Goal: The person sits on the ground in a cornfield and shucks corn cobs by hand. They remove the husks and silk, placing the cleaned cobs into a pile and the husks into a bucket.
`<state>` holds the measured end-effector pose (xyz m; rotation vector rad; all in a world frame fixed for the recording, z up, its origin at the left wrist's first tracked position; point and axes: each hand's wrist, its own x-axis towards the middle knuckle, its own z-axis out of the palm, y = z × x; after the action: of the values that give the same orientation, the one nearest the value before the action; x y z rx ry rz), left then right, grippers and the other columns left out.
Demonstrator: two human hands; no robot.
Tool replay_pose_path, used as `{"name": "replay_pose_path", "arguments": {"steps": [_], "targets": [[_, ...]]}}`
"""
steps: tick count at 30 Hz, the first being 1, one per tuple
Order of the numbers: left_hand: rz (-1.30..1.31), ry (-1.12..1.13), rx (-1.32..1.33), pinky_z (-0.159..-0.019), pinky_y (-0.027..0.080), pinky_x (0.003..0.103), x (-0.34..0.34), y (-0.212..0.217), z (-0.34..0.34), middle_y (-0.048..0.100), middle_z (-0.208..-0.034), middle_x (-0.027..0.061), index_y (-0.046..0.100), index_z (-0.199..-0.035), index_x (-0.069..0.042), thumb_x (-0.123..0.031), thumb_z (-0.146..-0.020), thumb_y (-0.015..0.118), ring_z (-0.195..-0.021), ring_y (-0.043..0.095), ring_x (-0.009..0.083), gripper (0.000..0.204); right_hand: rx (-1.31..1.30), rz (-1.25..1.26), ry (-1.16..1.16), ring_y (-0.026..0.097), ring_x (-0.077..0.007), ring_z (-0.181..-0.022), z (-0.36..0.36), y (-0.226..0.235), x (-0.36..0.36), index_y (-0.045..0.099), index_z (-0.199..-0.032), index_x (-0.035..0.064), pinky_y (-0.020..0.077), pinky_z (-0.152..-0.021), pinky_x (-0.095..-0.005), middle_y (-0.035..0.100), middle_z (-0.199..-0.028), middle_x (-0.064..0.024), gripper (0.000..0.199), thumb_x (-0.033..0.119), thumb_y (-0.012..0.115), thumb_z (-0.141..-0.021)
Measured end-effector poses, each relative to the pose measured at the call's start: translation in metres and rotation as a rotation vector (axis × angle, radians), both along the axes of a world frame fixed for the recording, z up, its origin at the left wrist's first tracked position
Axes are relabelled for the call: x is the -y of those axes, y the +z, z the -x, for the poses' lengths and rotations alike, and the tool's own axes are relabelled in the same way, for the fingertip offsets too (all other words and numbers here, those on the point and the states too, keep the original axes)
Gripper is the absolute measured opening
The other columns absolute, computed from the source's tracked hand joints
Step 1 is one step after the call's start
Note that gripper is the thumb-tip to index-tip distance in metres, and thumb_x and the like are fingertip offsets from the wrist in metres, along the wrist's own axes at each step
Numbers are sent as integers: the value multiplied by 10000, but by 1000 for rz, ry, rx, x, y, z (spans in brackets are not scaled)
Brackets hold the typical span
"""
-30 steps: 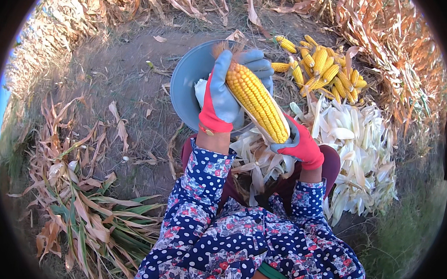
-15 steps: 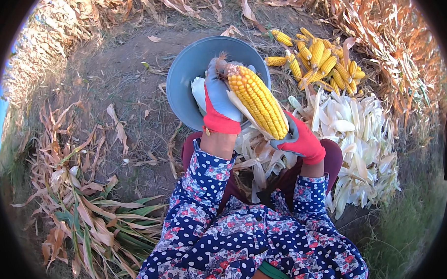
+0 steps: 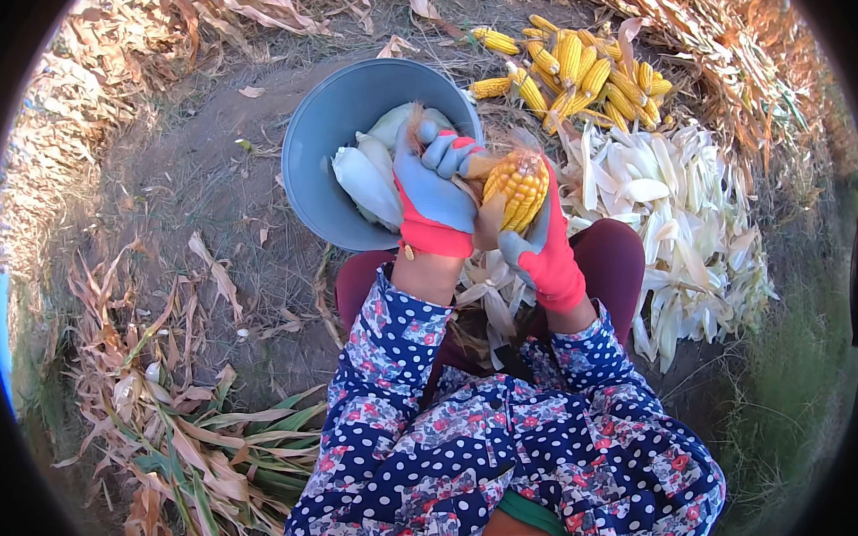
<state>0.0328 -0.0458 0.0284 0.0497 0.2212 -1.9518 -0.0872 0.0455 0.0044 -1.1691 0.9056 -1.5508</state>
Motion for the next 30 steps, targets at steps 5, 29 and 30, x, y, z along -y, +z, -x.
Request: {"name": "replay_pose_path", "arguments": {"steps": [5, 29, 30], "targets": [[175, -88, 137, -434, 272, 235, 2, -20, 12, 308, -526, -75, 400, -652, -185, -351, -941, 517, -438, 302, 66, 353, -3, -62, -66, 547, -137, -1097, 23, 11, 1, 445, -1341, -20, 440, -951, -297, 589, -1194, -85, 726, 218, 763, -733], [980, -761, 1435, -584, 458, 259, -47, 4, 15, 661, -850, 110, 632, -1018, -2, -371, -933, 556, -680, 594, 142, 387, 120, 123, -1041, 576, -82, -784, 248, 2, 90, 617, -1035, 27, 463, -710, -244, 640, -928, -15, 404, 323, 763, -802], [1103, -679, 1457, -665, 487, 282, -55, -16, 22, 663, -929, 123, 604, -1117, -2, -359, -902, 604, -781, 623, 172, 417, 137, 91, -1015, 569, -75, -787, 243, 3, 91, 618, -1034, 27, 457, -710, -241, 640, -932, -10, 390, 299, 771, -799]]}}
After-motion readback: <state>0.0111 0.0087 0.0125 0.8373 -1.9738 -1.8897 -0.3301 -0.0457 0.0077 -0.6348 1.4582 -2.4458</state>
